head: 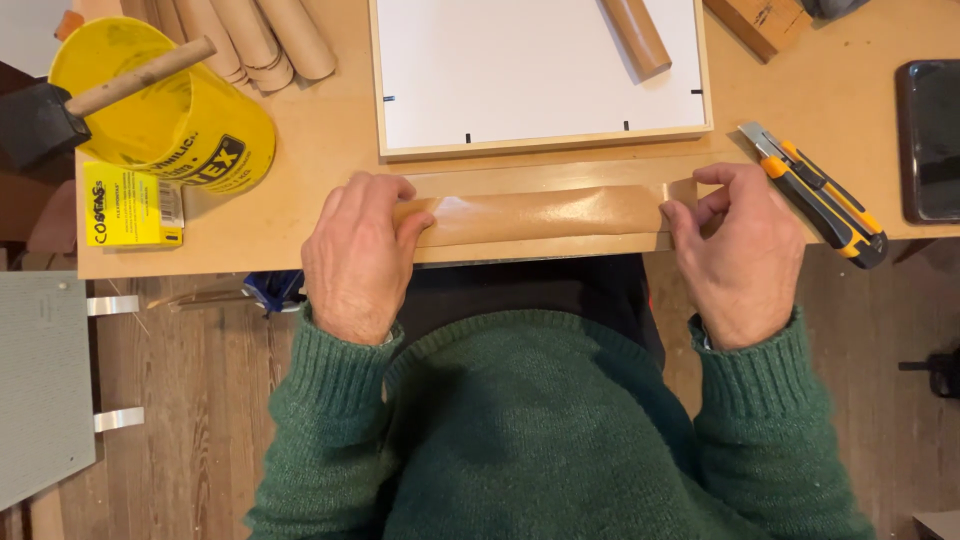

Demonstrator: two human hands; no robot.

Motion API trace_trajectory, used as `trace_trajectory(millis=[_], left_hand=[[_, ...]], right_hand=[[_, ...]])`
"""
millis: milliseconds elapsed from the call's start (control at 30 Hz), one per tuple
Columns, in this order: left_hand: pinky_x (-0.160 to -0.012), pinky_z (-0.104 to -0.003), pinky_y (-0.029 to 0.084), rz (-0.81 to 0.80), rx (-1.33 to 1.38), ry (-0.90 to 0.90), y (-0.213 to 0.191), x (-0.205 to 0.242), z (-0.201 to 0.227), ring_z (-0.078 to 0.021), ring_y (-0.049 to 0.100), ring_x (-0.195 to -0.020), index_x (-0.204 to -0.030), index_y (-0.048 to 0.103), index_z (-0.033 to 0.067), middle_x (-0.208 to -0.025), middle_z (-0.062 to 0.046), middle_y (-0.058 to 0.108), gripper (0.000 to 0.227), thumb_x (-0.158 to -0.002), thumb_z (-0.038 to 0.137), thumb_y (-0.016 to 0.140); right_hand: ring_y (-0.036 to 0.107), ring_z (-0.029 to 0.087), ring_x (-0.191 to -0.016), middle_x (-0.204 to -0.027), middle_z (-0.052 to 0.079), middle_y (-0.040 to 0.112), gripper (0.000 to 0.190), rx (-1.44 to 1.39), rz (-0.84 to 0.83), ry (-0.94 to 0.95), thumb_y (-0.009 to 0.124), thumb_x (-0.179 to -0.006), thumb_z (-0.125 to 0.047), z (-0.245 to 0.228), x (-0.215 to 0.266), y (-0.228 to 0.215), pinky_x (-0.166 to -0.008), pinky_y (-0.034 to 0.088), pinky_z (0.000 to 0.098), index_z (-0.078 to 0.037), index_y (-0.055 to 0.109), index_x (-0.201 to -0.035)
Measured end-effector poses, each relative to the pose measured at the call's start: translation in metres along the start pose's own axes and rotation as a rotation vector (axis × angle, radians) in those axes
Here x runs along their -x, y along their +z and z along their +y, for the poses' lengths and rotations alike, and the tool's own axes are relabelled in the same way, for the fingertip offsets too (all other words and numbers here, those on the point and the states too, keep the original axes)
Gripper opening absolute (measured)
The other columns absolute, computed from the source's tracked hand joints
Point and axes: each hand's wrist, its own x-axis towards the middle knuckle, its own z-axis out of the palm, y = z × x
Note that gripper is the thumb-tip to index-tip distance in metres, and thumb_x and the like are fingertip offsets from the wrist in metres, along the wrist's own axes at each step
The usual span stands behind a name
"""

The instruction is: Assembling and preparing picture frames by sanding, applying glue with a brush, and sealing edges with paper.

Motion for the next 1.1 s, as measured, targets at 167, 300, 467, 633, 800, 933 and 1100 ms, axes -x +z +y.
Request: trace_trajectory(millis=[167,300,467,633,800,933,1100], left_hand=[[-0.071,-0.046,0.05,-0.034,-0.031,0.02,-0.007,0.005,0.003,-0.0327,0.061,-0.094,-0.098,0.069,0.0068,-0.098,-0.011,0.059,0.015,-0.088,0.015,0.077],[-0.072,-0.045,0.051,-0.094,-0.091,0.064,-0.009,0.011,0.002,-0.0309,0.06,-0.093,-0.102,0.074,0.011,-0.096,-0.009,0.057,0.015,-0.089,0.006,0.071],[-0.077,-0.046,0.049,-0.21,-0.079,0.068,-0.028,0.007,0.012,-0.0332,0.057,-0.094,-0.105,0.072,0.009,-0.098,-0.011,0.056,0.029,-0.086,0.028,0.081],[-0.095,-0.052,0.042,-0.246,-0.071,0.183,-0.031,0.01,-0.005,-0.0416,0.05,-0.119,-0.117,0.068,0.0072,-0.13,-0.019,0.055,0.056,-0.074,0.039,0.086],[-0.115,-0.056,0.031,-0.211,-0.031,0.261,-0.024,0.017,-0.03,-0.0456,0.034,-0.145,-0.126,0.069,0.0141,-0.156,-0.021,0.04,0.058,-0.075,0.036,0.086],[-0.117,-0.056,0.032,-0.228,0.019,0.265,-0.018,0.017,-0.04,-0.0452,0.033,-0.148,-0.129,0.069,0.0168,-0.159,-0.02,0.04,0.056,-0.078,0.034,0.085],[-0.118,-0.055,0.034,-0.202,0.015,0.248,-0.015,0.017,-0.042,-0.0435,0.036,-0.148,-0.126,0.071,0.017,-0.157,-0.018,0.044,0.054,-0.078,0.036,0.085]], right_hand=[[0.064,0.025,-0.071,-0.081,0.007,0.065,0.034,0.009,-0.008,0.04,0.087,-0.089,-0.009,-0.001,0.0,0.0,-0.064,0.05,0.0389,-0.002,0.064,-0.114],[0.06,0.026,-0.072,-0.074,0.005,0.061,0.036,0.05,-0.008,0.037,0.089,-0.086,-0.012,-0.001,-0.002,-0.002,-0.064,0.048,0.0406,-0.002,0.065,-0.111],[0.057,0.027,-0.077,-0.078,0.007,0.058,0.037,0.096,-0.004,0.02,0.091,-0.086,-0.013,0.003,-0.003,-0.008,-0.069,0.047,0.0424,-0.004,0.065,-0.111],[0.06,0.037,-0.092,-0.105,0.017,0.063,0.051,0.175,0.121,-0.313,0.093,-0.069,-0.013,0.0,-0.009,-0.024,-0.079,0.052,0.0447,0.0,0.064,-0.11],[0.064,0.033,-0.128,-0.145,0.019,0.06,0.071,-0.067,-0.089,-0.203,0.095,-0.076,-0.022,0.05,0.004,-0.024,-0.108,0.056,0.0392,0.0,0.062,-0.135],[0.062,0.033,-0.134,-0.147,0.018,0.061,0.075,-0.11,-0.122,-0.204,0.095,-0.07,-0.022,0.06,0.004,-0.024,-0.108,0.055,0.04,0.001,0.062,-0.134],[0.064,0.03,-0.133,-0.145,0.017,0.063,0.07,-0.176,-0.08,-0.234,0.095,-0.073,-0.022,0.069,0.004,-0.02,-0.111,0.055,0.0399,0.001,0.064,-0.132]])
